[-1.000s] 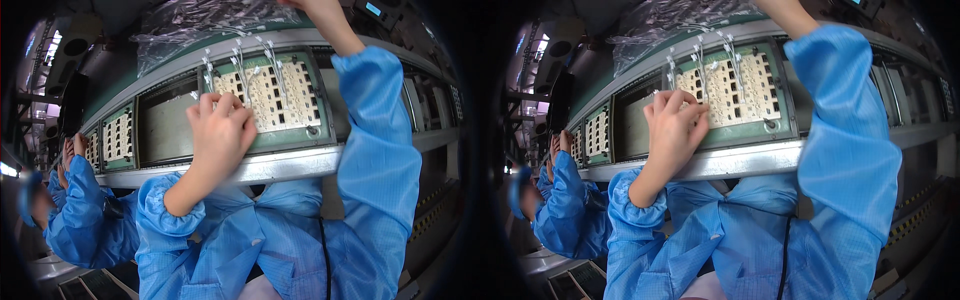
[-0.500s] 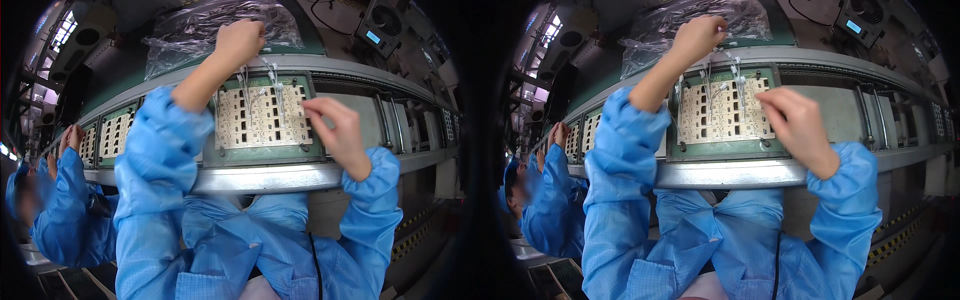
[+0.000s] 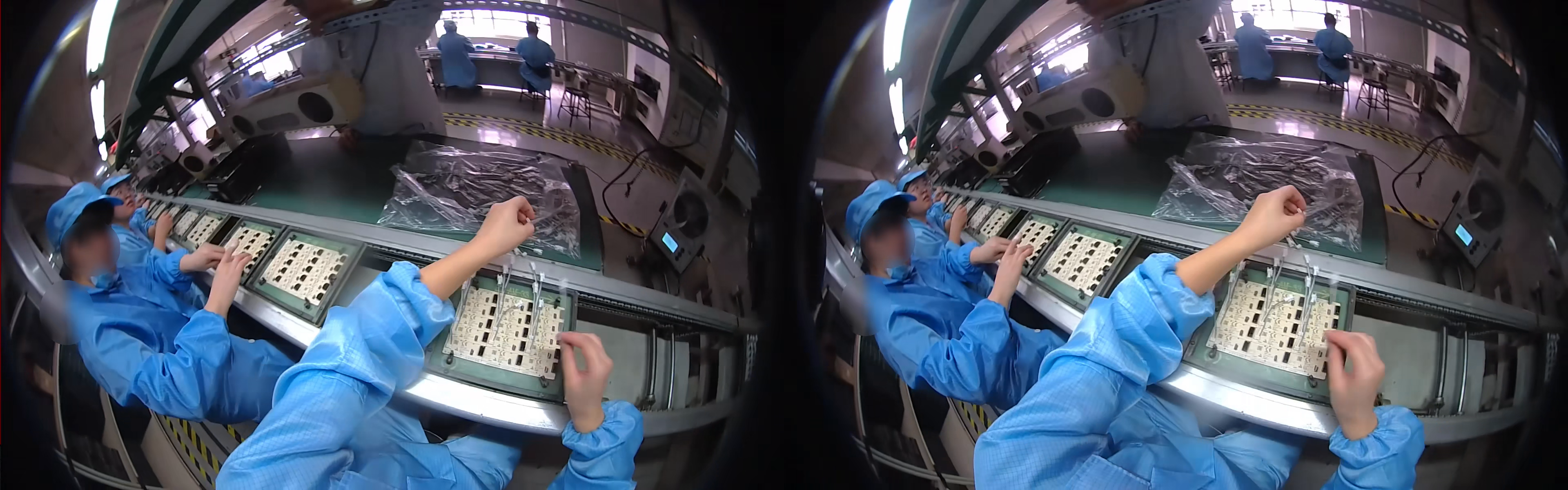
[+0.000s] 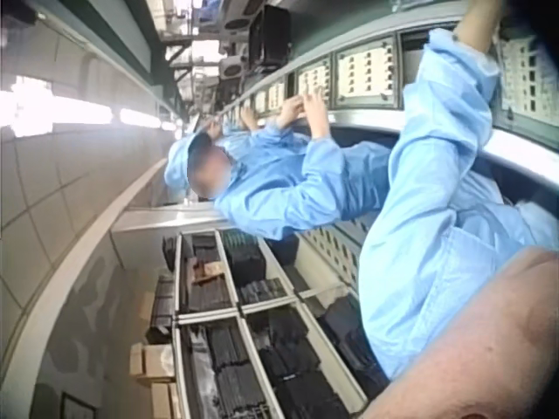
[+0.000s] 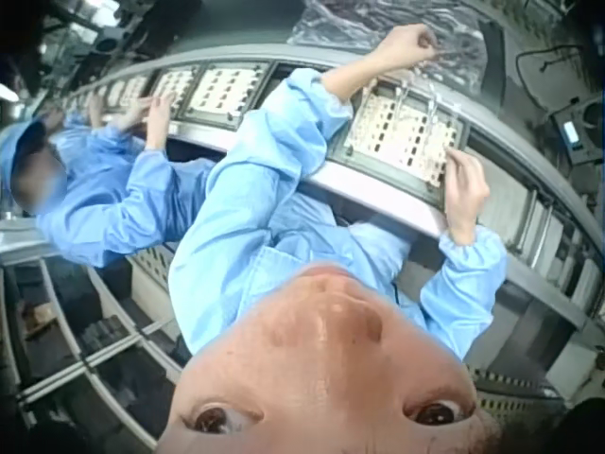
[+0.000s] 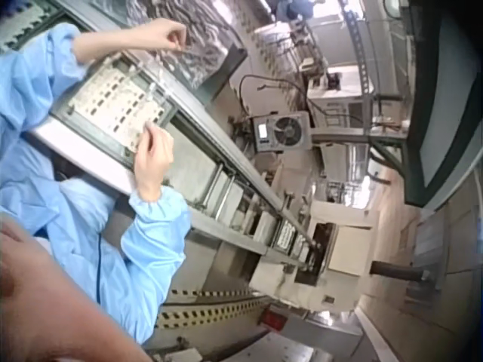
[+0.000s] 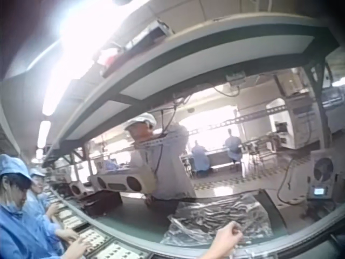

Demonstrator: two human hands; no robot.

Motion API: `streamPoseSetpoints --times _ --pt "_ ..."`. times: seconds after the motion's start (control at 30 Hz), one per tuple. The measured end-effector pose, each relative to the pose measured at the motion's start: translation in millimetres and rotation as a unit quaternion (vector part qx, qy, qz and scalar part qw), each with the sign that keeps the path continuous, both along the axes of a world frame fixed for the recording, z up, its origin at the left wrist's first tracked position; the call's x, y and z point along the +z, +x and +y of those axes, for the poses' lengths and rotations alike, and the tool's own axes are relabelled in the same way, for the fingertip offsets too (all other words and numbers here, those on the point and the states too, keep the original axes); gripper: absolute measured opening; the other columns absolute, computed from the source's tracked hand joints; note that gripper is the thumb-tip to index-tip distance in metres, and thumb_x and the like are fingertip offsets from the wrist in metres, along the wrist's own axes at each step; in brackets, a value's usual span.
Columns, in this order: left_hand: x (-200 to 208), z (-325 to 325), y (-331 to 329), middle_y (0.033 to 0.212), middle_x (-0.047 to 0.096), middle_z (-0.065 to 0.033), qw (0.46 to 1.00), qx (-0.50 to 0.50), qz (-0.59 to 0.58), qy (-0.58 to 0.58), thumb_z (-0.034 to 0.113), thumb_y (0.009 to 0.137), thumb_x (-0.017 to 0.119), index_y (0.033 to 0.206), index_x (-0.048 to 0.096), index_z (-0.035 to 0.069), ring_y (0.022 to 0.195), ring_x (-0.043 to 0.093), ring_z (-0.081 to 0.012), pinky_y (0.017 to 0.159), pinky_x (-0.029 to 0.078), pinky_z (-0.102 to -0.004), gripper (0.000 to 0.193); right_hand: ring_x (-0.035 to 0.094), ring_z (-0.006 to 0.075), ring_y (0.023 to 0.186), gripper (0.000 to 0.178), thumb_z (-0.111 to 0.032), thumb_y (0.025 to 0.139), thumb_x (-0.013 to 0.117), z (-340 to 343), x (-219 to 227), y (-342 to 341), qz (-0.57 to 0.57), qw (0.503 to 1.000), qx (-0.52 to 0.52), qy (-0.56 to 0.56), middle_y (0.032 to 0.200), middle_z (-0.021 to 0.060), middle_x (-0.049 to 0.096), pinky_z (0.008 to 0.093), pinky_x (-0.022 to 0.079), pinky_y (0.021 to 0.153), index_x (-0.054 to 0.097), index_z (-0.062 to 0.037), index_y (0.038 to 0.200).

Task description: The person is inserting wires into a circuit board panel on a production line.

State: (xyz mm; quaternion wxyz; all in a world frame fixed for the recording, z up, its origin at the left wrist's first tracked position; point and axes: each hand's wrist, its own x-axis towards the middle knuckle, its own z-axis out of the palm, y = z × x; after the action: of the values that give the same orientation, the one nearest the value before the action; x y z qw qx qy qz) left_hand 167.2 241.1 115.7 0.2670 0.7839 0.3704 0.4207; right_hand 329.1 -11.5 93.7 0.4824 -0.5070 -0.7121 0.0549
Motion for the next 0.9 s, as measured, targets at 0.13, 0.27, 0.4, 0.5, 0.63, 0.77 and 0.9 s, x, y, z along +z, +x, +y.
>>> streamPoseSetpoints --times 0.13,0.27,0.4,0.5,0.63,0.77,0.9 --pt "17 -27 -28 0.089 0.072 -0.0086 0.981 -0.089 -0.122 -0.123 0.008 0.088 0.069 0.094 0.064 0.002 0.088 0.07 -0.0143 0.078 0.055 -0.0291 0.011 0.065 0.0274 0.082 0.012 0.007 0.082 0.067 1 -1 8 0.036 0.998 -0.037 0.031 0.089 0.0138 0.068 0.0332 0.051 0.074 0.069 0.0005 0.092" --pt "30 -70 -70 0.092 0.074 -0.0122 0.975 -0.131 -0.12 -0.133 0.009 0.09 0.068 0.1 0.062 0.001 0.088 0.07 -0.0154 0.075 0.055 -0.0288 0.014 0.059 0.0287 0.081 0.007 -0.004 0.083 0.071 12 -4 2 -0.096 0.995 0.015 -0.03 0.083 0.0117 0.064 0.0376 0.046 0.074 0.069 -0.0025 0.09" --pt "21 -107 -85 0.093 0.074 -0.0123 0.964 -0.167 -0.153 -0.142 0.014 0.094 0.067 0.099 0.06 -0.004 0.087 0.07 -0.0136 0.077 0.055 -0.0282 0.02 0.055 0.0214 0.077 0.005 -0.009 0.081 0.073 21 -8 4 -0.119 0.987 0.041 -0.102 0.076 0.0039 0.059 0.0332 0.038 0.078 0.071 -0.0075 0.085" --pt "17 -131 -82 0.088 0.074 -0.0111 0.983 -0.107 -0.11 -0.097 0.015 0.092 0.069 0.095 0.062 -0.003 0.083 0.07 -0.0146 0.074 0.054 -0.0286 0.019 0.054 0.0176 0.077 0.005 -0.009 0.081 0.074 18 -10 8 -0.131 0.981 0.042 -0.138 0.076 0.0009 0.059 0.0319 0.035 0.079 0.071 -0.0079 0.084" --pt "22 -153 -74 0.085 0.072 -0.0075 0.998 -0.051 -0.032 0.028 0.014 0.089 0.071 0.092 0.065 0.001 0.082 0.069 -0.0155 0.074 0.053 -0.0296 0.015 0.053 0.0146 0.076 0.004 -0.01 0.081 0.074 8 -7 12 -0.135 0.978 0.037 -0.152 0.075 -0.001 0.058 0.0314 0.033 0.082 0.071 -0.0084 0.083" --pt "21 -158 -73 0.09 0.071 -0.0054 0.997 -0.062 -0.045 0.003 0.014 0.09 0.07 0.096 0.067 0.001 0.089 0.068 -0.0135 0.079 0.052 -0.0286 0.014 0.053 0.0137 0.077 0.004 -0.01 0.081 0.074 7 -5 12 -0.14 0.976 0.04 -0.163 0.076 -0.0018 0.059 0.0312 0.032 0.084 0.072 -0.0083 0.083" --pt "16 -155 -74 0.095 0.071 -0.0068 0.976 -0.134 -0.128 -0.11 0.012 0.092 0.068 0.1 0.067 -0.002 0.093 0.068 -0.0136 0.084 0.052 -0.0282 0.016 0.052 0.0141 0.076 0.003 -0.01 0.081 0.073 8 -5 11 -0.146 0.974 0.041 -0.171 0.076 -0.0018 0.059 0.031 0.031 0.084 0.072 -0.0081 0.083"
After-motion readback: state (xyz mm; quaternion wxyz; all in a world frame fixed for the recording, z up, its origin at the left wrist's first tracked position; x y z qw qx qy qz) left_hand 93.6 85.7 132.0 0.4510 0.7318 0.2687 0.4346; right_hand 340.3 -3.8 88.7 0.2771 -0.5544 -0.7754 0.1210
